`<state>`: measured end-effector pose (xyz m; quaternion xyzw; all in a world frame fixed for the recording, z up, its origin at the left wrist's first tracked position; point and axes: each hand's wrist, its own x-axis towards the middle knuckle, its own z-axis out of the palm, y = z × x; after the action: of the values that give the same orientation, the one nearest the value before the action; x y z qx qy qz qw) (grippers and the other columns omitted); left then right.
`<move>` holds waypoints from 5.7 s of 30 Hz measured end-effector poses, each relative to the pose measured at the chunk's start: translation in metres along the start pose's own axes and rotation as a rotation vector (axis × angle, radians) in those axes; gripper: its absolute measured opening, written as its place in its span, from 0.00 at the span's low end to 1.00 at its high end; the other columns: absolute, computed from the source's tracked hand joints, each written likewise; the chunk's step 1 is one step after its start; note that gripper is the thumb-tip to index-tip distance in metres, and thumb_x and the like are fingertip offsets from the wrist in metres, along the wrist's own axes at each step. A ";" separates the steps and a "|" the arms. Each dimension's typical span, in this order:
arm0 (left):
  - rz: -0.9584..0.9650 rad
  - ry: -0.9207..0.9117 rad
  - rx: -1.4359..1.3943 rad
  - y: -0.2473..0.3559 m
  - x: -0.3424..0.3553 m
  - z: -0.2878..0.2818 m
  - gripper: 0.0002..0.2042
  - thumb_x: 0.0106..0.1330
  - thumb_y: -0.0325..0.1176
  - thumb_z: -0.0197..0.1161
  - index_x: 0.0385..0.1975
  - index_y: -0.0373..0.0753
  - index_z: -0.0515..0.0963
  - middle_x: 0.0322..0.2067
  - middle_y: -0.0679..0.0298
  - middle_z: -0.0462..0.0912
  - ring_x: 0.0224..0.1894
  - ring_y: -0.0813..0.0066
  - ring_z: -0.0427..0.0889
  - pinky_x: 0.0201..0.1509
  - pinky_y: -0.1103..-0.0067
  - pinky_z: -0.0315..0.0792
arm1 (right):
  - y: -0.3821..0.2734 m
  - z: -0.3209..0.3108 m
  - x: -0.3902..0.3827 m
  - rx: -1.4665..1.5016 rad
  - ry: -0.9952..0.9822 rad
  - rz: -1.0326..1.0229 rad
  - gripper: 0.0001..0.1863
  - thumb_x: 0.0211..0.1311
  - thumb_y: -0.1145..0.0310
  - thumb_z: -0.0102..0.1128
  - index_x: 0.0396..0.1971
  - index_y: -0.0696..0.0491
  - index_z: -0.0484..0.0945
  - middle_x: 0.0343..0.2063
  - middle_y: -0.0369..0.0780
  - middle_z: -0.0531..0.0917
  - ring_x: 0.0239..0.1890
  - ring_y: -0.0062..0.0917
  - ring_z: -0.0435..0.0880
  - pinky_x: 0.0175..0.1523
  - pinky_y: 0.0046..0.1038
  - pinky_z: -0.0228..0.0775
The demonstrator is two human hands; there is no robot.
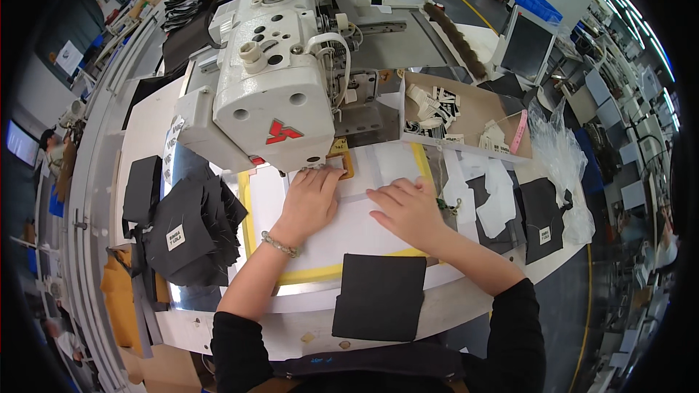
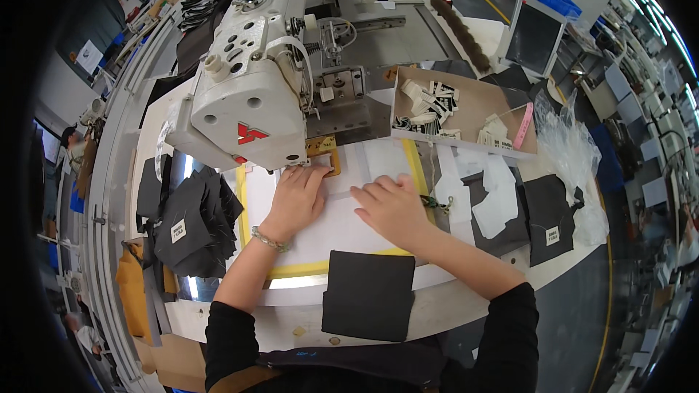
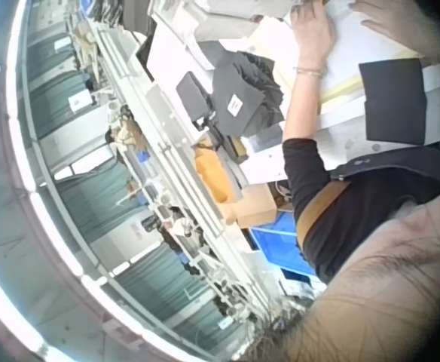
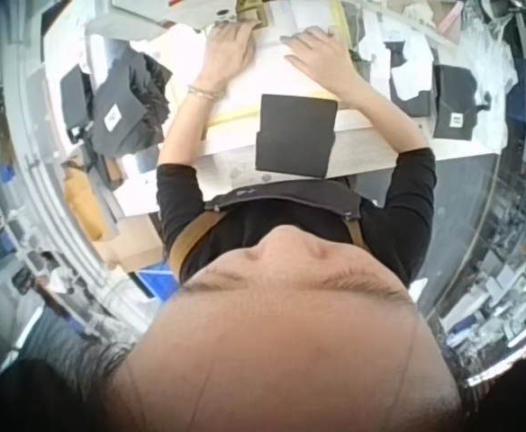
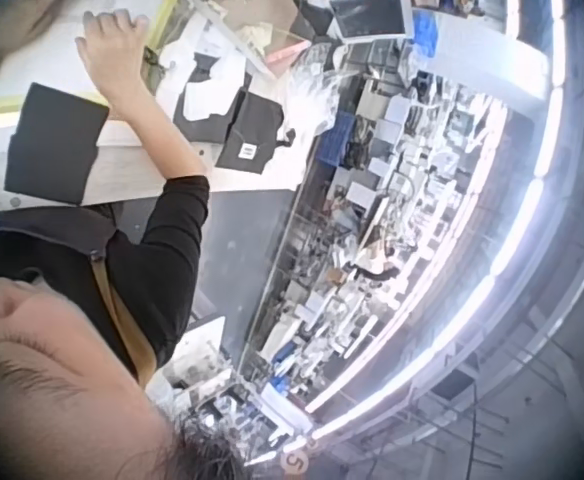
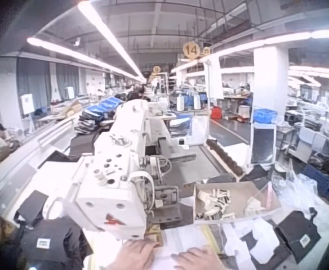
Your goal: The person sews rectangular labels onto black fabric pieces using an industrial sewing machine. They repeatedly pick up a fabric piece, place a label on it, align it under the needle, and sew it in place before moving the finished item aside.
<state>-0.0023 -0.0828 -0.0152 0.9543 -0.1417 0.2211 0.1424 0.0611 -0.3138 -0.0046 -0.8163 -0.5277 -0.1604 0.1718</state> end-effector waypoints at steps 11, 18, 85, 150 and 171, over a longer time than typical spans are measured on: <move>0.124 0.109 -0.019 0.019 0.003 -0.002 0.12 0.53 0.23 0.61 0.38 0.37 0.79 0.37 0.61 0.80 0.40 0.64 0.79 0.46 0.72 0.71 | 0.030 -0.022 -0.062 0.029 0.064 0.249 0.14 0.49 0.65 0.70 0.38 0.46 0.81 0.34 0.30 0.77 0.40 0.22 0.75 0.47 0.32 0.53; 0.256 -0.281 -0.560 0.097 -0.009 -0.006 0.05 0.58 0.29 0.67 0.32 0.41 0.79 0.31 0.65 0.77 0.37 0.66 0.78 0.42 0.73 0.70 | 0.033 -0.031 -0.068 0.026 0.111 0.258 0.10 0.47 0.74 0.66 0.32 0.47 0.78 0.28 0.30 0.76 0.35 0.23 0.75 0.45 0.31 0.54; 0.236 -0.246 -0.124 0.120 -0.085 -0.022 0.26 0.58 0.36 0.65 0.56 0.34 0.73 0.55 0.49 0.77 0.59 0.56 0.77 0.61 0.64 0.72 | -0.008 -0.038 -0.063 1.226 -0.316 0.417 0.42 0.56 0.79 0.59 0.72 0.56 0.53 0.71 0.42 0.59 0.74 0.31 0.55 0.75 0.29 0.44; 0.089 -0.026 0.386 -0.014 -0.058 -0.013 0.16 0.57 0.28 0.60 0.45 0.30 0.79 0.48 0.48 0.82 0.53 0.58 0.82 0.57 0.68 0.76 | 0.020 0.037 0.022 0.088 -0.013 -0.146 0.17 0.54 0.74 0.64 0.45 0.57 0.80 0.53 0.45 0.79 0.50 0.38 0.81 0.63 0.38 0.70; -0.253 -0.054 0.055 -0.013 -0.066 -0.040 0.20 0.55 0.37 0.71 0.47 0.38 0.78 0.57 0.56 0.75 0.62 0.58 0.71 0.68 0.60 0.60 | 0.016 0.030 0.028 0.102 -0.035 -0.060 0.18 0.56 0.67 0.66 0.46 0.57 0.81 0.55 0.45 0.78 0.52 0.38 0.79 0.66 0.39 0.66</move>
<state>-0.0703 -0.0439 -0.0137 0.9737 -0.0179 0.1796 0.1390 0.0888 -0.2840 -0.0203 -0.7929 -0.5624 -0.1239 0.1992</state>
